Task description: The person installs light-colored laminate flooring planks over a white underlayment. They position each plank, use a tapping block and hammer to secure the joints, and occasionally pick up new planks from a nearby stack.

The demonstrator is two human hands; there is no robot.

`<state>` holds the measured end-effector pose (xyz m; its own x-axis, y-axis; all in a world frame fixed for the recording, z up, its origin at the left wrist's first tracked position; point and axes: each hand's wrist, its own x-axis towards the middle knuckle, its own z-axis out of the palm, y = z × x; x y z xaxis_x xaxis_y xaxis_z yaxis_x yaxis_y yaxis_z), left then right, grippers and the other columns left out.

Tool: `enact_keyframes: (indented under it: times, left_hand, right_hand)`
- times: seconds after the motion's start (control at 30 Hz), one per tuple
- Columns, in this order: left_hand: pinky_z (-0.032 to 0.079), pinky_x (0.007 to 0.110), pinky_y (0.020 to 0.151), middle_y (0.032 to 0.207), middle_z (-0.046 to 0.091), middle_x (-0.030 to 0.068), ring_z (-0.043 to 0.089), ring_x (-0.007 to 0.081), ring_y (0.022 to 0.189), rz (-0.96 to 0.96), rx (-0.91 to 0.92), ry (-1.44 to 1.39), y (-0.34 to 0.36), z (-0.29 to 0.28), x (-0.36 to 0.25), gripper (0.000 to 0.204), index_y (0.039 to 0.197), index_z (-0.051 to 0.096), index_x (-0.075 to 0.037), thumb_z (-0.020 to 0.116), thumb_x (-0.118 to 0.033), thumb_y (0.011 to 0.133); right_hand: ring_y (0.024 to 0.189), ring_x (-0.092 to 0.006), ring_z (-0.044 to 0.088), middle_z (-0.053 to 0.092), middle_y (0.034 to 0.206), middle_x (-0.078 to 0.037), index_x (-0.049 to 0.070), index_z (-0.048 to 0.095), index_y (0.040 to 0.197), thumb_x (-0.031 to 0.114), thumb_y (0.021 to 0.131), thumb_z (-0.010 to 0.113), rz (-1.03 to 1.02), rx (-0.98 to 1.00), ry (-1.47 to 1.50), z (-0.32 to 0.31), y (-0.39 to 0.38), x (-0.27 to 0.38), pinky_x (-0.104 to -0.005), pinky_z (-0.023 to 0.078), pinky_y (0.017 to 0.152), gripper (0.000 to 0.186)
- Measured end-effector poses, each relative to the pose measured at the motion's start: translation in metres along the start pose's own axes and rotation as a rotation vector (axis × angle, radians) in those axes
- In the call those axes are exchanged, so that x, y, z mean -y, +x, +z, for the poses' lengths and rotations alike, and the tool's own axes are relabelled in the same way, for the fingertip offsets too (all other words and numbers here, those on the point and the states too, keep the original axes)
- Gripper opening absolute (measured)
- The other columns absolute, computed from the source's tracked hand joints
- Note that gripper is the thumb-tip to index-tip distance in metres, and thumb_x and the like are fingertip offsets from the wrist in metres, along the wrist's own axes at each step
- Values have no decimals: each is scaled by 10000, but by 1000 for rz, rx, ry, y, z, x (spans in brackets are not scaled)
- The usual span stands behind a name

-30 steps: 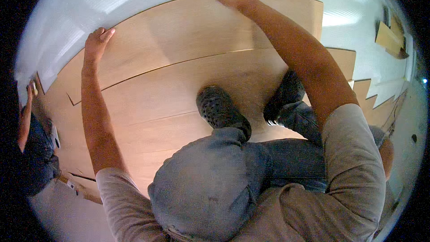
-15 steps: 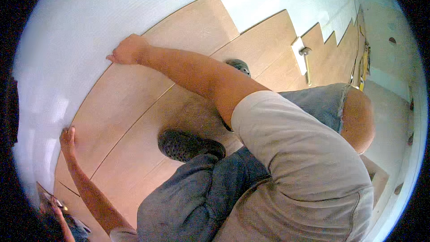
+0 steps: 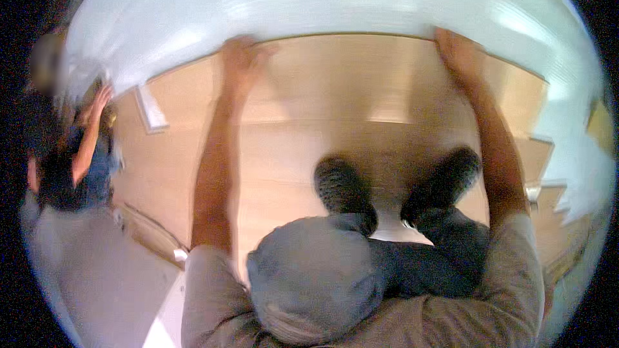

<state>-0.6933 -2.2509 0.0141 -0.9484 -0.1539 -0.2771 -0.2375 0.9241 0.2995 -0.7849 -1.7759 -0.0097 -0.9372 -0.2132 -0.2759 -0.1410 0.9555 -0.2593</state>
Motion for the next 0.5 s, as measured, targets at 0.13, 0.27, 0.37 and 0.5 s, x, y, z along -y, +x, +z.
enact_keyframes:
  times: [0.13, 0.27, 0.37, 0.5]
  left_hand:
    - [385, 452, 921, 932, 626, 162, 533, 319, 976, 281, -303, 31, 6, 60, -128, 570, 910, 694, -20, 666, -588, 872]
    - [391, 442, 929, 907, 645, 156, 533, 312, 958, 257, -285, -3, -1, 42, -124, 617, 921, 703, -12, 630, -623, 879]
    - [371, 441, 982, 1014, 661, 151, 544, 305, 1036, 192, -233, 27, -5, 37, -124, 610, 1042, 702, -11, 590, -599, 926]
    - [398, 458, 943, 926, 669, 151, 569, 315, 973, 248, -332, -120, -2, 62, -149, 442, 887, 695, -33, 581, -452, 967]
  right_hand:
    - [1114, -466, 613, 663, 1180, -271, 40, 666, 1225, 452, 1074, 407, 105, 7, -77, -28, -24, -167, -473, 479, 977, 510]
    - [1023, -471, 626, 682, 1081, -269, 26, 690, 1104, 529, 1067, 353, 98, 48, -15, -48, -12, -138, -493, 485, 917, 607]
    - [969, -476, 632, 687, 1003, -276, -1, 681, 1010, 533, 1063, 352, 107, -106, 35, -43, -12, -110, -489, 493, 866, 629]
    - [844, -480, 637, 683, 901, -285, -12, 705, 884, 545, 1057, 344, 191, -352, -48, -22, -36, -149, -540, 486, 776, 686]
